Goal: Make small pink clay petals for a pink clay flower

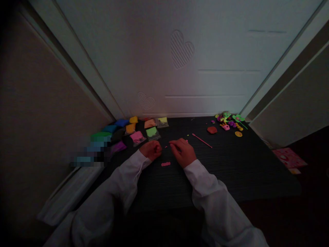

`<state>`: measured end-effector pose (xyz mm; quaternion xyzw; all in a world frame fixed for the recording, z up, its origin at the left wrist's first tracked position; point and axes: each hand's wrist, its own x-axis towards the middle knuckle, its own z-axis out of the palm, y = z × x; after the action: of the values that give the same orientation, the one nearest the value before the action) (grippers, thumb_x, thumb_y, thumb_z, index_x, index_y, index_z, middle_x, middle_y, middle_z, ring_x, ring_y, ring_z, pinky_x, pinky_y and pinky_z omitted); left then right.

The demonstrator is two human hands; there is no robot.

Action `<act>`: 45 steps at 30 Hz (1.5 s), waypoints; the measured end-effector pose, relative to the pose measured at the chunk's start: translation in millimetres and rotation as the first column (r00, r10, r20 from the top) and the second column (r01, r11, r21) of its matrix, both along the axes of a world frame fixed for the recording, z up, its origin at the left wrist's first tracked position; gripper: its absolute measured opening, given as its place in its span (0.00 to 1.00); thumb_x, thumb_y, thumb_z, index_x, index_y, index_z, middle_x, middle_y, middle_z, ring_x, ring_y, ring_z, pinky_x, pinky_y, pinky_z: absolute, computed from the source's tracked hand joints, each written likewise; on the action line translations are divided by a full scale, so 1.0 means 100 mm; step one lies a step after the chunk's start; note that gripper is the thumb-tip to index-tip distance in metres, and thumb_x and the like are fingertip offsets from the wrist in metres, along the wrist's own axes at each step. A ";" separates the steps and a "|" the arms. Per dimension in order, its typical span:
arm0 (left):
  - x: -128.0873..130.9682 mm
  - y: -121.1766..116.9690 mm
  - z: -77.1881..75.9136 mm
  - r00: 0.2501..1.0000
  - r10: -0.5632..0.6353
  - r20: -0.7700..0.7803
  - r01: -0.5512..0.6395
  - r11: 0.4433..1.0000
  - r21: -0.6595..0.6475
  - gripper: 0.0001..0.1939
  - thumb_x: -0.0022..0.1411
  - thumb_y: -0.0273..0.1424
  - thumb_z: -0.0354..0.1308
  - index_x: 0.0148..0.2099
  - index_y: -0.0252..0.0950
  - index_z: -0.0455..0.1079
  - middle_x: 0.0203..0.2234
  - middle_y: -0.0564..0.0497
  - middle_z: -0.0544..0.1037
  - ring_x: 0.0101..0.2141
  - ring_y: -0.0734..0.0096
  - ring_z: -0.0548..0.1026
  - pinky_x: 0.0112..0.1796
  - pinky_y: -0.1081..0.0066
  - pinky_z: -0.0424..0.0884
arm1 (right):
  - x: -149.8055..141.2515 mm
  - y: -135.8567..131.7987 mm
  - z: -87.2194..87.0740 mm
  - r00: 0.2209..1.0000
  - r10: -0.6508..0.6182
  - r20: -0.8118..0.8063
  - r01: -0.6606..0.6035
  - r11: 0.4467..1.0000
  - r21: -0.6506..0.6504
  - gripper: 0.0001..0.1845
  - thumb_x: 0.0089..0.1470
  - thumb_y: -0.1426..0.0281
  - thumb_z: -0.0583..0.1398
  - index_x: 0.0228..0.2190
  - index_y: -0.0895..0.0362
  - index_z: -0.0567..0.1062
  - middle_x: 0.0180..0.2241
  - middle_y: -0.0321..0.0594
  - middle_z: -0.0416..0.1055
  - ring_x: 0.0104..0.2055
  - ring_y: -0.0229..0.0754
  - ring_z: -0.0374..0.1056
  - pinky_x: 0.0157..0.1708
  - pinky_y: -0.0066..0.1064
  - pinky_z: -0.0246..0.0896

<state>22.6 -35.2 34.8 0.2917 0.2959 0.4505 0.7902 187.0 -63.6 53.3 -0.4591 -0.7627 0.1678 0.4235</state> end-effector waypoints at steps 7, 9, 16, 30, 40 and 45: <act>0.01 -0.02 -0.01 1.000 -0.022 0.017 0.022 1.000 0.022 0.14 0.30 0.25 0.64 0.22 0.31 0.63 0.14 0.55 0.65 0.17 0.82 0.61 0.16 0.81 0.51 | 0.00 0.00 0.00 1.000 0.004 -0.004 -0.004 1.000 -0.010 0.12 0.48 0.69 0.49 0.34 0.55 0.68 0.29 0.39 0.64 0.32 0.36 0.60 0.34 0.29 0.56; 0.01 -0.02 -0.02 1.000 -0.027 0.013 0.027 0.999 0.018 0.13 0.31 0.24 0.64 0.24 0.31 0.64 0.15 0.54 0.67 0.18 0.81 0.63 0.17 0.80 0.54 | 0.01 0.00 0.00 1.000 0.005 -0.006 -0.005 1.000 -0.013 0.11 0.48 0.69 0.50 0.34 0.55 0.68 0.29 0.39 0.64 0.32 0.36 0.60 0.34 0.29 0.55; 0.00 -0.01 -0.07 0.998 -0.054 0.011 0.054 0.999 0.001 0.08 0.42 0.29 0.59 0.28 0.30 0.66 0.17 0.51 0.67 0.21 0.79 0.65 0.20 0.79 0.58 | 0.00 0.00 -0.01 1.000 0.014 0.008 -0.014 1.000 -0.010 0.11 0.48 0.70 0.50 0.35 0.55 0.68 0.30 0.39 0.64 0.33 0.36 0.60 0.35 0.28 0.55; 0.01 -0.02 -0.06 0.997 -0.064 -0.043 0.065 0.998 0.011 0.12 0.33 0.26 0.63 0.25 0.30 0.67 0.17 0.52 0.70 0.20 0.79 0.67 0.23 0.77 0.62 | 0.00 0.00 -0.03 0.998 0.028 0.058 -0.027 1.000 -0.006 0.12 0.48 0.70 0.50 0.36 0.56 0.67 0.29 0.38 0.64 0.33 0.36 0.59 0.35 0.28 0.54; 0.02 0.00 -0.08 0.998 -0.021 -0.063 0.023 0.999 0.034 0.11 0.33 0.29 0.63 0.21 0.30 0.65 0.13 0.53 0.68 0.17 0.79 0.66 0.21 0.77 0.62 | 0.00 0.01 -0.03 0.996 0.033 0.079 -0.034 0.999 0.008 0.11 0.49 0.70 0.50 0.35 0.56 0.67 0.29 0.38 0.64 0.32 0.35 0.59 0.34 0.27 0.54; 0.01 0.01 -0.13 0.997 -0.029 -0.076 0.032 0.998 0.047 0.11 0.31 0.22 0.63 0.23 0.30 0.66 0.15 0.54 0.70 0.19 0.79 0.68 0.23 0.77 0.64 | 0.00 0.02 -0.04 0.996 0.044 0.079 -0.045 0.999 0.008 0.11 0.48 0.70 0.50 0.36 0.56 0.67 0.29 0.38 0.64 0.32 0.35 0.59 0.33 0.27 0.55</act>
<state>23.7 -34.4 21.8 0.3319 0.3098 0.4341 0.7781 186.5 -62.0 48.9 -0.4461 -0.7896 0.1552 0.3917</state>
